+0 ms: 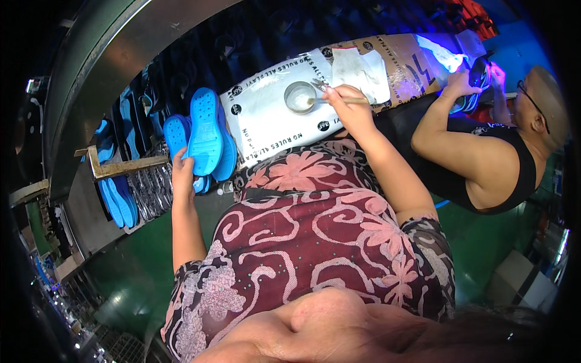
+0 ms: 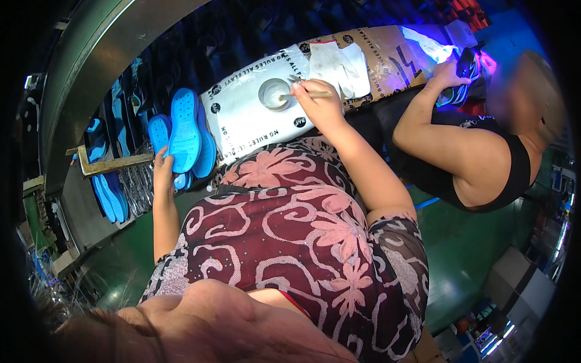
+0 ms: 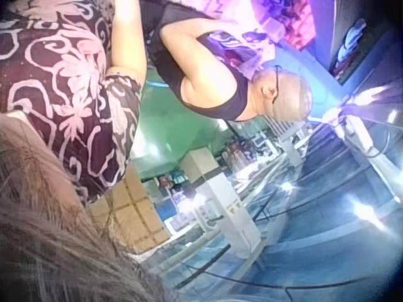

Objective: The person applies adhesive to shoe soles using a brush and places the soles onto a conveyor belt.

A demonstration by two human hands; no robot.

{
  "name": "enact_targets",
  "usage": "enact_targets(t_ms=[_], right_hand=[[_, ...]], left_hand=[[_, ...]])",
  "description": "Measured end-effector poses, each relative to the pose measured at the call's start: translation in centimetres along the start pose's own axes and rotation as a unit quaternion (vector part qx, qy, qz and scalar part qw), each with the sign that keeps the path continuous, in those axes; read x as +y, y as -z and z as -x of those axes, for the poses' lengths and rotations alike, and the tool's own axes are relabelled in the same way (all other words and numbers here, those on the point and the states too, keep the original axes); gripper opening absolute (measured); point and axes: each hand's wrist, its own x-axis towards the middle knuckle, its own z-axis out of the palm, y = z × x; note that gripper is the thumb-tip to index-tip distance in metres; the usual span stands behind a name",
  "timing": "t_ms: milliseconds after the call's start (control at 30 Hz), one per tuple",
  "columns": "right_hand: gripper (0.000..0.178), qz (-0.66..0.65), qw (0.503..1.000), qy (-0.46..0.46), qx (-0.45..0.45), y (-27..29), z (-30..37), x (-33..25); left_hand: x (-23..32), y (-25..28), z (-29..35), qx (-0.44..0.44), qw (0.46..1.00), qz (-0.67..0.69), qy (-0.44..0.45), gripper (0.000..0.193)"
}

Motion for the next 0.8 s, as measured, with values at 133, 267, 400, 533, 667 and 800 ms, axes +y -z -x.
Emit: enact_targets(t_ms=[133,267,400,533,667,800], right_hand=[[0.021,0.092,0.995,0.015,-0.040,-2.4,-1.8,0.9],[0.018,0.200,0.976,0.081,-0.031,-4.4,-1.8,3.1],[0.017,0.207,0.974,0.087,-0.028,-4.7,-1.9,2.8],[0.020,0.157,0.985,0.066,-0.007,-3.6,-2.1,1.8],[0.030,-0.059,0.995,-0.081,0.031,-3.1,-1.2,0.9],[0.034,-0.190,0.968,-0.138,0.083,-2.1,-0.1,-0.4]], left_hand=[[-1.2,0.3,0.2,-0.187,0.959,0.164,0.140,0.021],[-1.7,-0.8,0.0,-0.209,0.935,0.222,0.181,0.017],[-1.0,-1.8,-0.2,-0.211,0.928,0.240,0.194,0.017],[-0.5,-1.9,-1.0,-0.266,0.925,0.216,0.163,0.024],[1.4,-4.4,1.4,-0.182,0.956,0.226,0.041,0.040],[3.4,-6.1,2.3,-0.159,0.978,0.122,-0.061,0.045]])
